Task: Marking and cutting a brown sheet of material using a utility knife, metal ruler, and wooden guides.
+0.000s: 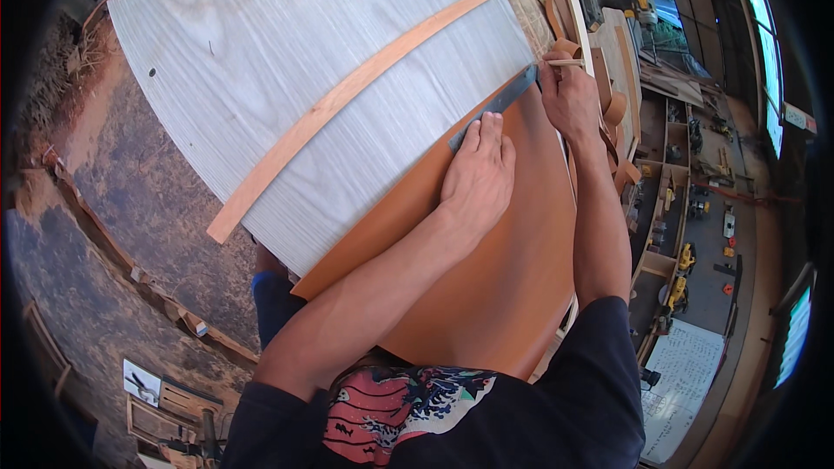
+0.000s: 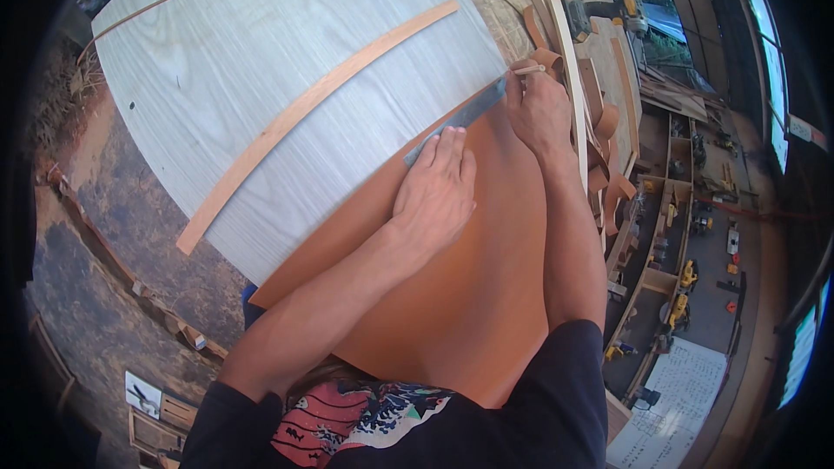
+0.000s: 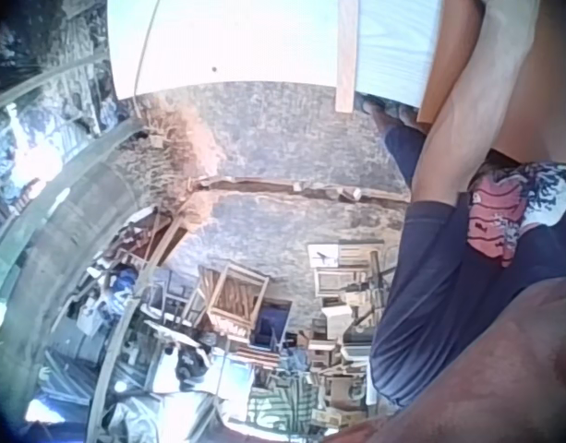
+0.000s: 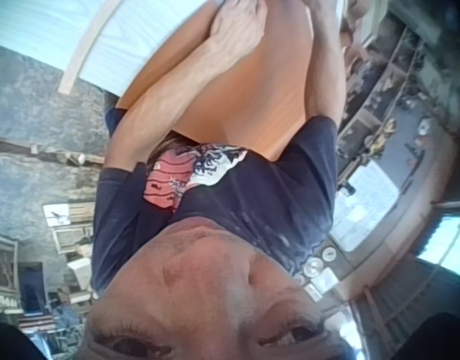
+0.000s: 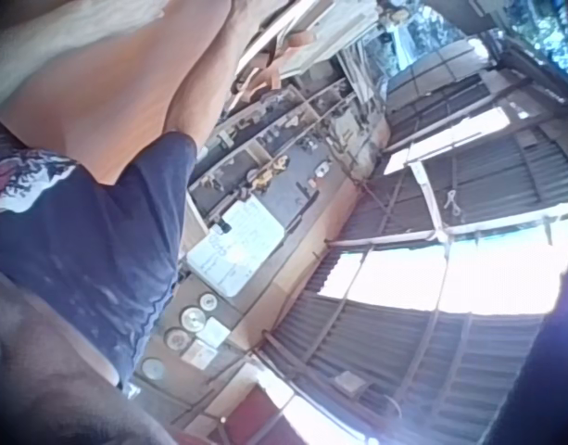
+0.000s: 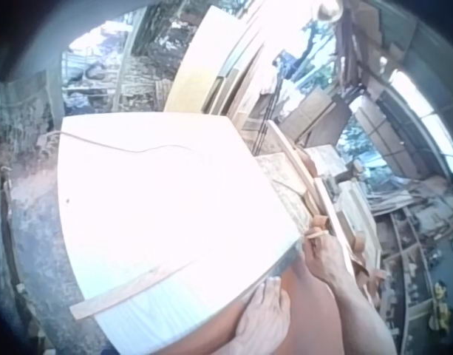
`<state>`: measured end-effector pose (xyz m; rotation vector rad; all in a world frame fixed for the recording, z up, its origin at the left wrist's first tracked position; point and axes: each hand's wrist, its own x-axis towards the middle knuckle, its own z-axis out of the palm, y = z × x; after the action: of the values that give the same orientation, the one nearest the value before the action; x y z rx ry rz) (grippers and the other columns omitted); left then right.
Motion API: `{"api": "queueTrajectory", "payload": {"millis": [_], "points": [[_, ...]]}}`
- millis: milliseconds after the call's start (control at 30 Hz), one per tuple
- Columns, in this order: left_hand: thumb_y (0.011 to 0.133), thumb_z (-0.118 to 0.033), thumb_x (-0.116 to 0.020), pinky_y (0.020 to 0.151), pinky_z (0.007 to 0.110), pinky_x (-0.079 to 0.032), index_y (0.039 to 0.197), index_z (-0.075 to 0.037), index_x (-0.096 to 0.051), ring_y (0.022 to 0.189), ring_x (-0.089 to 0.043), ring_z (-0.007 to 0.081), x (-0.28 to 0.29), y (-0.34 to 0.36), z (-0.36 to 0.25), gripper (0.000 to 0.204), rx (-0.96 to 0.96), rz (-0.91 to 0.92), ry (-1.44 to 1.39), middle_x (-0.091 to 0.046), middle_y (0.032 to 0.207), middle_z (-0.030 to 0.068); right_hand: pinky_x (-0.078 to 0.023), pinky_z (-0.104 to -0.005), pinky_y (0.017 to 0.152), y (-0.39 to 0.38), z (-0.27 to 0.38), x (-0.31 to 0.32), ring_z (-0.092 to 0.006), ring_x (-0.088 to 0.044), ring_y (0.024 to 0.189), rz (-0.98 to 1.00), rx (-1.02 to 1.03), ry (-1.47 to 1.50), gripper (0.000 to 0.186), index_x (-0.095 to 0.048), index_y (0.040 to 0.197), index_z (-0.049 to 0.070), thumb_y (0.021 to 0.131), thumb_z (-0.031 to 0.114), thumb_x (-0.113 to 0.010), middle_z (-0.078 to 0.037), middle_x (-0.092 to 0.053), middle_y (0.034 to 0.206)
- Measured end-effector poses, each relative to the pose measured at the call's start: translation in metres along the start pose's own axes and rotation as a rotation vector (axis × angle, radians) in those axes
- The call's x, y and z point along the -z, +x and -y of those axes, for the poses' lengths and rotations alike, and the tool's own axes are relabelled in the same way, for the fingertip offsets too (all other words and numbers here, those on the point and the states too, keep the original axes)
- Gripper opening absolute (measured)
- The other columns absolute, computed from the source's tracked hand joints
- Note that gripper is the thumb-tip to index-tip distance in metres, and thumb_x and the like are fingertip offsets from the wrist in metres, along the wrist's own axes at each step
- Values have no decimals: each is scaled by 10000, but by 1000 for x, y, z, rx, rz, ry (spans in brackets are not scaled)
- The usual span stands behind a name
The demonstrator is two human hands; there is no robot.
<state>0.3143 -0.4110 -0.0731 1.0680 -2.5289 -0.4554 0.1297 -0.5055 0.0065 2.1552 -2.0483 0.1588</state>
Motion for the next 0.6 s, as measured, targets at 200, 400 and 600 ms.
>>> {"api": "queueTrajectory", "payload": {"millis": [200,400,600], "points": [[994,-426,-604,1239,450,-263,1446,91,-484,1493,-365,370,2,0,1,697,-20,13,26,-445,1569,267,-549,-514,777,-2,1,0,-423,-706,858,48,-31,-46,163,-680,1018,73,988,225,-630,-206,-727,888],[1010,-426,-572,1237,443,-266,1449,88,-484,1495,-364,363,2,0,2,683,-19,32,50,-443,1574,262,-543,-523,778,2,3,-1,-429,-702,860,49,-21,-73,165,-670,999,62,990,220,-621,-203,-727,898],[1023,-355,-533,1230,436,-278,1445,89,-493,1485,-384,361,4,0,2,614,-15,21,35,-455,1567,263,-538,-467,668,2,-3,-7,-402,-705,742,-11,74,-76,133,-677,1020,63,1000,188,-638,-211,-707,795]]}}
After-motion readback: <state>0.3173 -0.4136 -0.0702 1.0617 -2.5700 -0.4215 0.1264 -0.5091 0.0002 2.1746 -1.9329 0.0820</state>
